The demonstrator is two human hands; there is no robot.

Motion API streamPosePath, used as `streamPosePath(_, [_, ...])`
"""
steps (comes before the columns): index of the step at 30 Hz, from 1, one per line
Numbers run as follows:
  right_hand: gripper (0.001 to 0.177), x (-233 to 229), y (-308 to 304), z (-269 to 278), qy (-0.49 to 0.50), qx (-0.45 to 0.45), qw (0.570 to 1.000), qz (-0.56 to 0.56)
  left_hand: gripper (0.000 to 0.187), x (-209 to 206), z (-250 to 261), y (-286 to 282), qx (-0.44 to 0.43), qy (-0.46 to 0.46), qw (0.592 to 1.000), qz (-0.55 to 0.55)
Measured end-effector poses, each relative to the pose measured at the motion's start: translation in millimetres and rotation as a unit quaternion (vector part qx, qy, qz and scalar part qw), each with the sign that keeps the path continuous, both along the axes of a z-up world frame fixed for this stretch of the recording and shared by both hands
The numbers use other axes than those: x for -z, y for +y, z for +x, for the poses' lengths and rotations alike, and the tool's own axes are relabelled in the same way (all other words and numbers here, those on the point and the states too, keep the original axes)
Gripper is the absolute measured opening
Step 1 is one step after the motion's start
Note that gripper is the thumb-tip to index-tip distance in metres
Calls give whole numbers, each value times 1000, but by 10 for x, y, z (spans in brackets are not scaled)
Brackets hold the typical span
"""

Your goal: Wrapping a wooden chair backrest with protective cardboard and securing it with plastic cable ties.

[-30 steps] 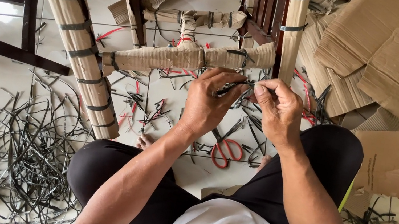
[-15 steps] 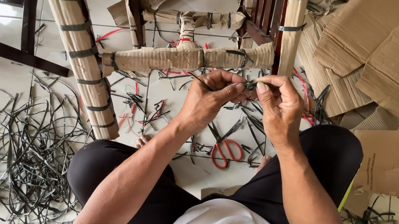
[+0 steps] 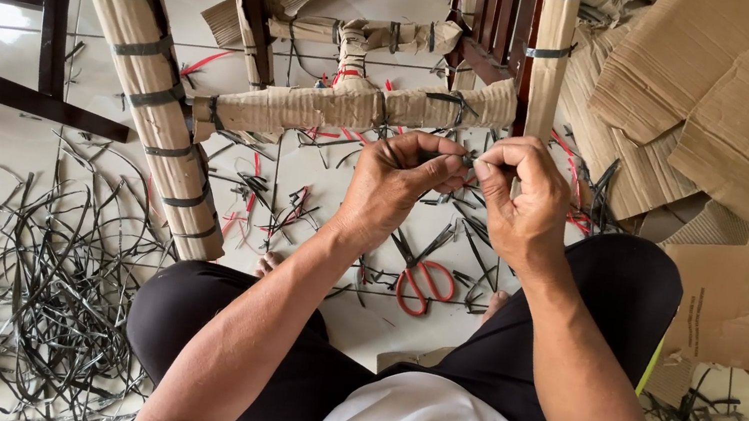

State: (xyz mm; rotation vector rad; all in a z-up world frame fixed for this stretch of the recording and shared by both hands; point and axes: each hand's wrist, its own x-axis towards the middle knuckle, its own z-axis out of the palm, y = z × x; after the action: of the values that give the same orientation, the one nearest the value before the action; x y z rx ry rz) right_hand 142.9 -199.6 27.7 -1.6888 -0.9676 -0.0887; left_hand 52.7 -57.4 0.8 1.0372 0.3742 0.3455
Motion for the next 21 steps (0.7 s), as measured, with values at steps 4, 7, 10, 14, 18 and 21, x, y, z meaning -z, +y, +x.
streamPosePath(4, [11,33,9,-2,-4,-5,1000,-7,20,-26,-6,-13,1,2,1000,-1])
streamPosePath(7, [13,67,20,-15,-14,-1,1000,-7,20,-16,3,-59,0,1,1000,-5])
streamPosePath(10, [14,96,40,-29,-10,0,1000,-6,19,-39,18,-76,-6,3,1000,6])
streamPosePath(14, [8,43,101,-55,11,-6,1000,-17,13,-76,2,-53,-30,33,994,98])
streamPosePath(18, [5,-117,133,-36,4,-15,999,-29,13,-56,-51,33,-51,55,983,165])
streamPosePath(21, [5,-72,102,-27,19,-20,999,-45,19,-308,-116,17,-41,82,969,231])
